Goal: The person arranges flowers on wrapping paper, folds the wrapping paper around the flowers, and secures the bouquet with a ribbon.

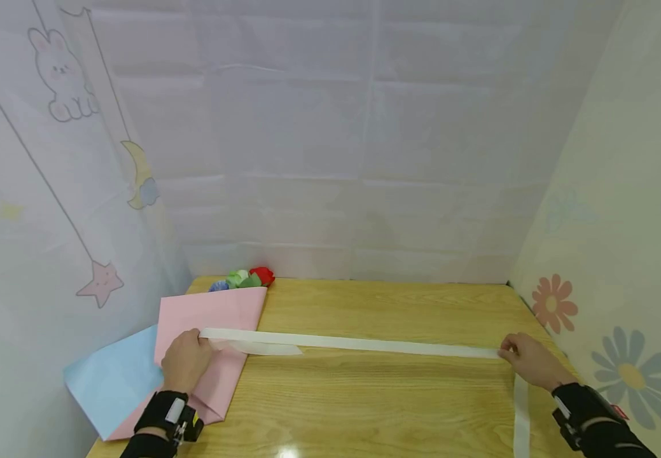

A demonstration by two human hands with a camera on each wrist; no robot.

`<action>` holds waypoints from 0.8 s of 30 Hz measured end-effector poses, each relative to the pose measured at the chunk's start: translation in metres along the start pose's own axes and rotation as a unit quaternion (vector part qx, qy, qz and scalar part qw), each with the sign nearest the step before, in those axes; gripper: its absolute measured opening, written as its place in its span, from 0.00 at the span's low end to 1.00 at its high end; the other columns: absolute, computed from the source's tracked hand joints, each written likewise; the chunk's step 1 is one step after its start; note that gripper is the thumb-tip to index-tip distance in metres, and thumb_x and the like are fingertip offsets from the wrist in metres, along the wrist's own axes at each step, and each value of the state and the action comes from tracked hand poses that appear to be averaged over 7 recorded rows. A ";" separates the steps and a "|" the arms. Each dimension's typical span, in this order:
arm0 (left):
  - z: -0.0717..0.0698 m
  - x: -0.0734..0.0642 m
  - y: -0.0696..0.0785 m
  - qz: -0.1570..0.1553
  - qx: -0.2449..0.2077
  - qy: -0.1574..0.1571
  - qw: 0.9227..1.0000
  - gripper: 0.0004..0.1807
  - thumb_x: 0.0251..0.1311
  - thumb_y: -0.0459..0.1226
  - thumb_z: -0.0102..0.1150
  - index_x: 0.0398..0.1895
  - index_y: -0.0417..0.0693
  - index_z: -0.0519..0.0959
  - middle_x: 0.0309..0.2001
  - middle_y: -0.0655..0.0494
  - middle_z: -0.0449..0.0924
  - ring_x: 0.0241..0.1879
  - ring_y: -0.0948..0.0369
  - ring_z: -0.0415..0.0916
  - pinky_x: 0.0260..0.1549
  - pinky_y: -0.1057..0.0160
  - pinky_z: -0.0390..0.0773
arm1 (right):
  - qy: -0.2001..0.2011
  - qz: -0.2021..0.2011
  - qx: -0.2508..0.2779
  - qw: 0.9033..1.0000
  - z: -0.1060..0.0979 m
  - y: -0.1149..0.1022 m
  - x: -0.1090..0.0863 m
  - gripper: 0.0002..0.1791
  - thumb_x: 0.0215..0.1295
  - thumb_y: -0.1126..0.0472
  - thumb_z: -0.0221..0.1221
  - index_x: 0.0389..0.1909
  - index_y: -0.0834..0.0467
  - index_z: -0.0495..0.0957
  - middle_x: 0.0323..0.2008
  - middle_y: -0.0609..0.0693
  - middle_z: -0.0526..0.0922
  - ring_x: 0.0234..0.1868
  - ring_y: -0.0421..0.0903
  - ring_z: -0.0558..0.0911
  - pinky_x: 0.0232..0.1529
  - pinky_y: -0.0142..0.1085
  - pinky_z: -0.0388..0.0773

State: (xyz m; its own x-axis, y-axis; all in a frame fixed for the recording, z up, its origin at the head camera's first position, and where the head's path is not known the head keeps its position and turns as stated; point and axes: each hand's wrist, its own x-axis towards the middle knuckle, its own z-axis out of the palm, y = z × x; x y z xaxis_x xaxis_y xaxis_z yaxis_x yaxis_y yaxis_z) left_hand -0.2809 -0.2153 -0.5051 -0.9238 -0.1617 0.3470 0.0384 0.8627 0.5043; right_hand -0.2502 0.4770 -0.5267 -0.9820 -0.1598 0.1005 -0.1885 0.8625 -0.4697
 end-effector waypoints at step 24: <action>-0.007 0.000 -0.008 -0.038 -0.004 -0.036 0.999 0.15 0.72 0.35 0.40 0.28 0.39 0.73 0.20 0.50 0.69 0.18 0.53 0.66 0.20 0.56 0.65 | 0.183 0.079 -0.083 0.976 -0.036 -0.001 -0.013 0.17 0.69 0.66 0.38 0.18 0.53 0.58 0.13 0.48 0.57 0.18 0.44 0.50 0.22 0.41 0.46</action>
State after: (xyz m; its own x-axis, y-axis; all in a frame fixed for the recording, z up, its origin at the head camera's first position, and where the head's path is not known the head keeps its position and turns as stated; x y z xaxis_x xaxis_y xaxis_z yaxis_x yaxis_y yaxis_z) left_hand -0.2784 -0.2257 -0.5032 -0.9492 -0.1915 0.2496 -0.0305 0.8458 0.5326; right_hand -0.2370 0.4954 -0.4960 -0.9227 0.1379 0.3599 -0.0003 0.9335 -0.3586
